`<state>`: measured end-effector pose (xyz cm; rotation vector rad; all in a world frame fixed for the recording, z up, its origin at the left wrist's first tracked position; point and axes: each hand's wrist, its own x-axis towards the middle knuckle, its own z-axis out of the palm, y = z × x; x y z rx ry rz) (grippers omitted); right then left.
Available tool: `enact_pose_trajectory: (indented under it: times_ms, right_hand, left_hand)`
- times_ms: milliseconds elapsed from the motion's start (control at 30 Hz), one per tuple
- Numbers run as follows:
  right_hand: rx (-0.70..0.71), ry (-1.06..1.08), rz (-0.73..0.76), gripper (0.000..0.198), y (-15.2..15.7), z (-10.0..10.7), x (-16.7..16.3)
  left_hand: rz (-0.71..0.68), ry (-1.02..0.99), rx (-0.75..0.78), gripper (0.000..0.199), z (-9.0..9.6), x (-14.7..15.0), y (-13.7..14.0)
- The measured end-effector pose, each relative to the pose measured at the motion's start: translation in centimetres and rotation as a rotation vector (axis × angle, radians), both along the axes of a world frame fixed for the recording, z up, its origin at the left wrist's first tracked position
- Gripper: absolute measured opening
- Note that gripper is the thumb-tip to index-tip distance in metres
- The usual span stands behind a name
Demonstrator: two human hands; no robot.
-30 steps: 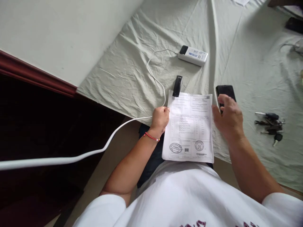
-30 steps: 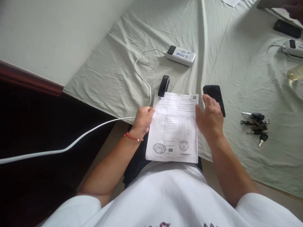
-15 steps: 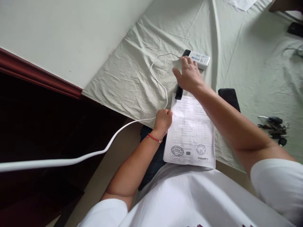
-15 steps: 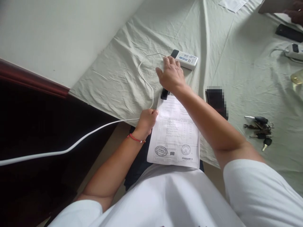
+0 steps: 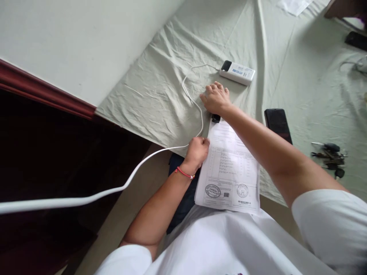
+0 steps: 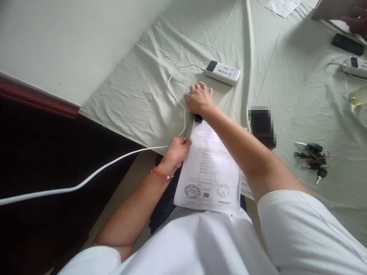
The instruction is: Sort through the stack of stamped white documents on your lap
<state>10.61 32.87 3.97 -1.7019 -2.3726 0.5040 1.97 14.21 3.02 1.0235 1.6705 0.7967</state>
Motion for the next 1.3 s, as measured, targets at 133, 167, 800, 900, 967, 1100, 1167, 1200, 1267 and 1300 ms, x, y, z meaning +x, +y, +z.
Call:
enact_pose_trajectory:
  times_ms: [133,167,800,900,967,1100,1167,1200,1267,1300]
  right_hand:
    - [0.027,-0.008,0.005,0.052,-0.5,-0.2,0.0]
    - [0.037,-0.010,0.001,0.052,-0.6,-0.3,0.0]
    - [0.082,-0.002,-0.001,0.048,-0.2,-1.1,0.1]
    - [0.065,0.023,-0.038,0.050,0.4,-0.4,0.1]
    - [0.073,0.052,-0.096,0.049,0.3,0.9,0.4]
    - [0.199,0.192,-0.191,0.044,-2.1,4.3,2.7]
    - [0.320,0.282,-0.231,0.039,-4.5,5.2,4.9]
    - [0.366,0.334,-0.233,0.038,-5.9,5.3,6.3]
    - [0.406,0.457,-0.263,0.037,-9.0,4.7,9.2]
    - [0.414,0.501,-0.294,0.035,-10.6,4.1,10.6]
  left_hand:
    - [-0.030,0.034,0.007,0.037,-0.1,-0.1,-0.2]
    - [-0.034,0.036,0.004,0.037,-0.1,-0.2,-0.3]
    - [-0.050,-0.024,0.073,0.039,-0.1,-0.1,-1.6]
    - [-0.045,-0.006,0.065,0.041,0.3,-0.2,-1.6]
    - [-0.043,-0.002,0.066,0.040,0.4,-0.3,-2.0]
    - [-0.034,0.042,0.100,0.041,0.1,-1.0,-3.4]
    - [-0.017,0.081,0.111,0.041,-0.2,-1.4,-4.3]
    - [-0.010,0.099,0.118,0.041,-0.3,-1.6,-4.7]
    - [-0.004,0.123,0.132,0.039,-0.6,-1.9,-5.5]
    - [-0.001,0.123,0.140,0.038,-0.7,-2.0,-5.9]
